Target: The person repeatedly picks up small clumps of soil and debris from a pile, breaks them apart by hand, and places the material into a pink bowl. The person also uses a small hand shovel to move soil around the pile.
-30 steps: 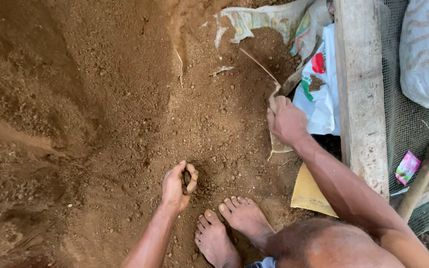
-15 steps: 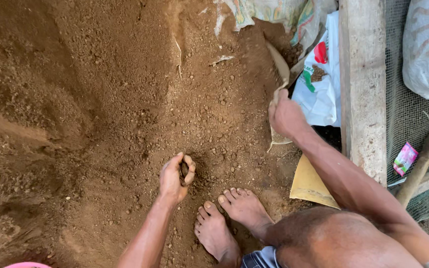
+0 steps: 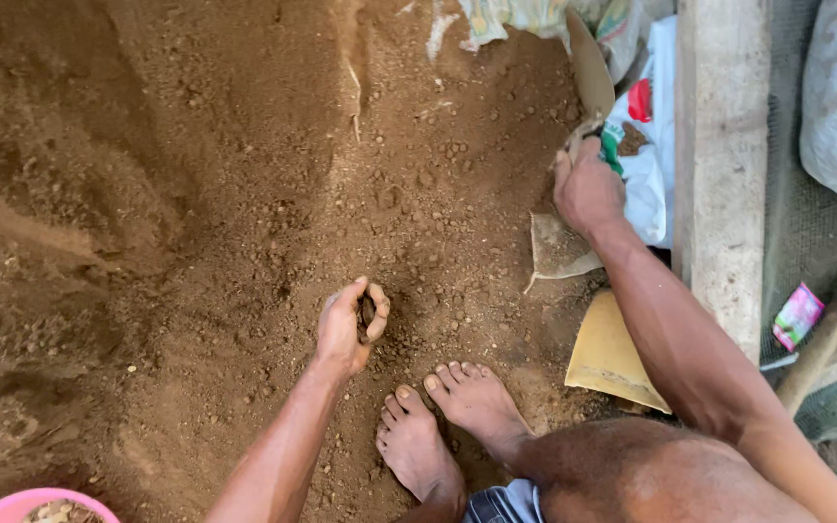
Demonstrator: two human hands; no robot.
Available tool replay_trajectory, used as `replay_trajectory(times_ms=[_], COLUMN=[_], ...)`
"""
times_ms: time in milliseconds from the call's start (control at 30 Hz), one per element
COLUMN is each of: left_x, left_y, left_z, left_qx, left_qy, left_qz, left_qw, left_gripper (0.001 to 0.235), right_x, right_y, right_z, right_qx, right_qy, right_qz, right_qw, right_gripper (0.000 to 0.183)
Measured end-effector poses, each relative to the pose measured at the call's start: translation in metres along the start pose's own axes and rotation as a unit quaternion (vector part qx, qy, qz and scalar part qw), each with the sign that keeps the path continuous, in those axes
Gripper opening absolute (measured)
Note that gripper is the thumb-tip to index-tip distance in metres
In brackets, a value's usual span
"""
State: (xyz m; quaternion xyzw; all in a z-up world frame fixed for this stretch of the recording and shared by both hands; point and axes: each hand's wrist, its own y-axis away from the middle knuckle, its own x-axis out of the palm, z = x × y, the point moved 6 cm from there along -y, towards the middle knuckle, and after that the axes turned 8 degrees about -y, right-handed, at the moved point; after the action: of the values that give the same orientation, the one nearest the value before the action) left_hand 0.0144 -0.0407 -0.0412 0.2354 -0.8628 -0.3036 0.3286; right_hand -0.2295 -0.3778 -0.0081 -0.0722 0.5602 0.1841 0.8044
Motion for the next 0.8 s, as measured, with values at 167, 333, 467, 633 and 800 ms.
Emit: replay_trajectory(times_ms=[167,333,467,633,800], left_x=[-0.015,-0.023,-0.021,-0.007,0.0], left_y=[0.001,0.007,0.007,0.002,0.0], left_z=[-0.002,0.0,0.004,0.009,0.012], left_qx=[0.009,0.025,0.015,0.02,0.024], left_qy=[0.029,-0.019,-0.031,-0.017,-0.005], left_qz=[-0.017,-0.026,-0.024,-0.001,0.021], left_qw=[0.999,0.999,0.999,1.0,0.999], left_gripper=[0.035,0.036,0.037,0.037,0.038], right_x=[0.014,-0.016,-0.01,0.02,0.031], right_y=[0.008,0.032,0.05,0.052,0.055], right_z=[-0.002,0.029,0.092,0.157,0.14], right_qx=[-0.088,-0.11,-0.182,-0.455,-0.4], right_qy=[-0.118,0.076,-0.124,-0.059,-0.193], right_qz=[0.025,-0.033,-0.006,0.053,0.072], right_qw=[0.989,0.99,0.976,0.887,0.893], right_gripper=[0.039,0.038,0.016,0.013,0.007])
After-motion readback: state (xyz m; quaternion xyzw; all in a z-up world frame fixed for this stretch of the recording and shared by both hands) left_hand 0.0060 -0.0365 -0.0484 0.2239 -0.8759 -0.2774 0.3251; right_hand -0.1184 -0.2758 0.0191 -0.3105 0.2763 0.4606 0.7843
